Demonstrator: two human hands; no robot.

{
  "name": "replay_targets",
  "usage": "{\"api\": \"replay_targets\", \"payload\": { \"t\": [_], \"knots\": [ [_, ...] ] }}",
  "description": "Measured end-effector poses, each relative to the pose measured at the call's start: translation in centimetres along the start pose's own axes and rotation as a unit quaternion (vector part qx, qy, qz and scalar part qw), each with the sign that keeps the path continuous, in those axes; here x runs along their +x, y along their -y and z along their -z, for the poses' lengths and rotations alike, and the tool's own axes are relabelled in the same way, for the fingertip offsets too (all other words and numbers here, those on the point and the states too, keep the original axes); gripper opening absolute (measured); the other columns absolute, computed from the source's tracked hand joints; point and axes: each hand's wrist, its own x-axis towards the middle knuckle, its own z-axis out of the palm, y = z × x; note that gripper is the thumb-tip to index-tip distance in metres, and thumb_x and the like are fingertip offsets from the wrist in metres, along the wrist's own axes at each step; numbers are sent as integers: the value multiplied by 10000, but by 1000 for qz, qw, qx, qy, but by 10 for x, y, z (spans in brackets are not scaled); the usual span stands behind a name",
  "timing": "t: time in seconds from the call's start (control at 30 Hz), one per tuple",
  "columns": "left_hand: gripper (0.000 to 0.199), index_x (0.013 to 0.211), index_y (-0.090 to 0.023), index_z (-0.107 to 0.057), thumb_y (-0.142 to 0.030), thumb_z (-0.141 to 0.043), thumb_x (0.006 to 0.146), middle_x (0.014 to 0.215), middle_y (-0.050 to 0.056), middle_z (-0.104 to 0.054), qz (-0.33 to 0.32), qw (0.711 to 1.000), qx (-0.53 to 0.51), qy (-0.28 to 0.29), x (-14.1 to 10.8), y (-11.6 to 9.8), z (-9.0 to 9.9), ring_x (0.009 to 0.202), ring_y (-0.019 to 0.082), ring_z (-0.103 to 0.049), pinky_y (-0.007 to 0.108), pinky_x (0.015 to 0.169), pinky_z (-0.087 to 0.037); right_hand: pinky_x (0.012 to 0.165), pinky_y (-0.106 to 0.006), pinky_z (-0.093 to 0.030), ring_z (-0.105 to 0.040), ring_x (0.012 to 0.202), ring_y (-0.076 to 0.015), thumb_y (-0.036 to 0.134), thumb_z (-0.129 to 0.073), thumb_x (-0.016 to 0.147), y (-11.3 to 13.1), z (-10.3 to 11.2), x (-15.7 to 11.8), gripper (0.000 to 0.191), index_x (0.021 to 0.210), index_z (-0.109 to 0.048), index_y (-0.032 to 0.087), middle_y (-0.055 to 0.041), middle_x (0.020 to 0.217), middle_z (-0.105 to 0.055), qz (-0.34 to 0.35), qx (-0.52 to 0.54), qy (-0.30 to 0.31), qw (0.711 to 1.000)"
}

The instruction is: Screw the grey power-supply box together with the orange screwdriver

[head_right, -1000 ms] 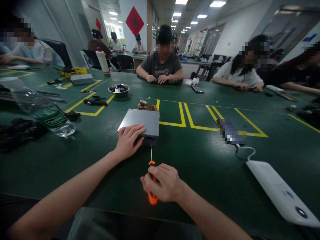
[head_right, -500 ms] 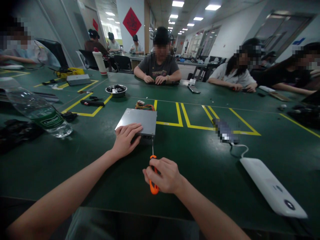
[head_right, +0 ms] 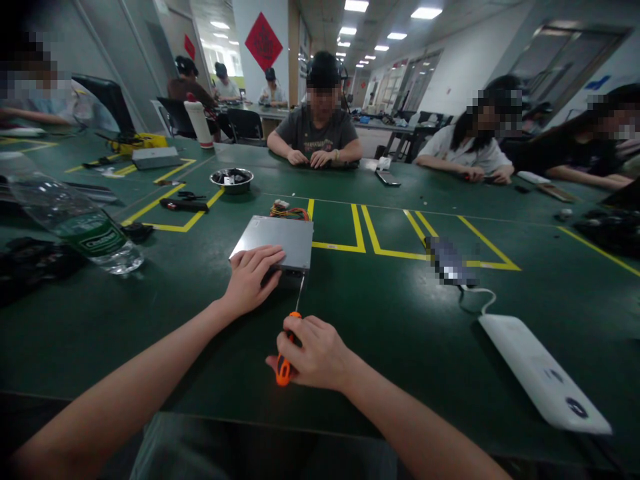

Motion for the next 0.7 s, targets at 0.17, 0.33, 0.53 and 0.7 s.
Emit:
{"api": "replay_targets", "payload": {
  "t": [0.17, 0.33, 0.53, 0.7],
  "knots": [
    [337, 1205, -238, -475, -246, -450, 869, 1268, 43, -538, -1, 1000, 3, 1, 0, 0, 0, 1178, 210, -453, 395, 931, -272, 635, -309, -497, -575, 764, -193, 542, -516, 729, 2, 5, 4, 497, 934, -597, 96, -130, 872, -593, -5, 28, -4, 1000],
    [332, 1200, -234, -475, -247, -454, 868, 1270, 40, -536, -3, 1000, 5, 1, 0, 1, 0, 1179, 204, -453, 387, 931, -274, 610, -322, -467, -581, 741, -192, 519, -506, 750, 2, 8, 4, 474, 1012, -588, 132, -130, 916, -614, 14, 23, 3, 1000],
    [332, 1203, -233, -470, -251, -452, 872, 1272, 37, -535, -5, 1000, 7, 4, 0, 1, 0, 1179, 199, -452, 384, 933, -271, 586, -277, -472, -591, 700, -163, 454, -595, 737, 6, 6, 4, 384, 940, -574, 129, -112, 899, -646, 15, 47, -8, 999],
    [339, 1207, -238, -470, -252, -458, 868, 1273, 41, -534, -1, 1000, 10, 5, 0, 0, 0, 1173, 207, -456, 388, 923, -273, 600, -270, -510, -622, 751, -180, 462, -574, 711, 5, 11, 1, 427, 959, -534, 117, -122, 883, -633, -31, 98, -40, 994]
  ]
}}
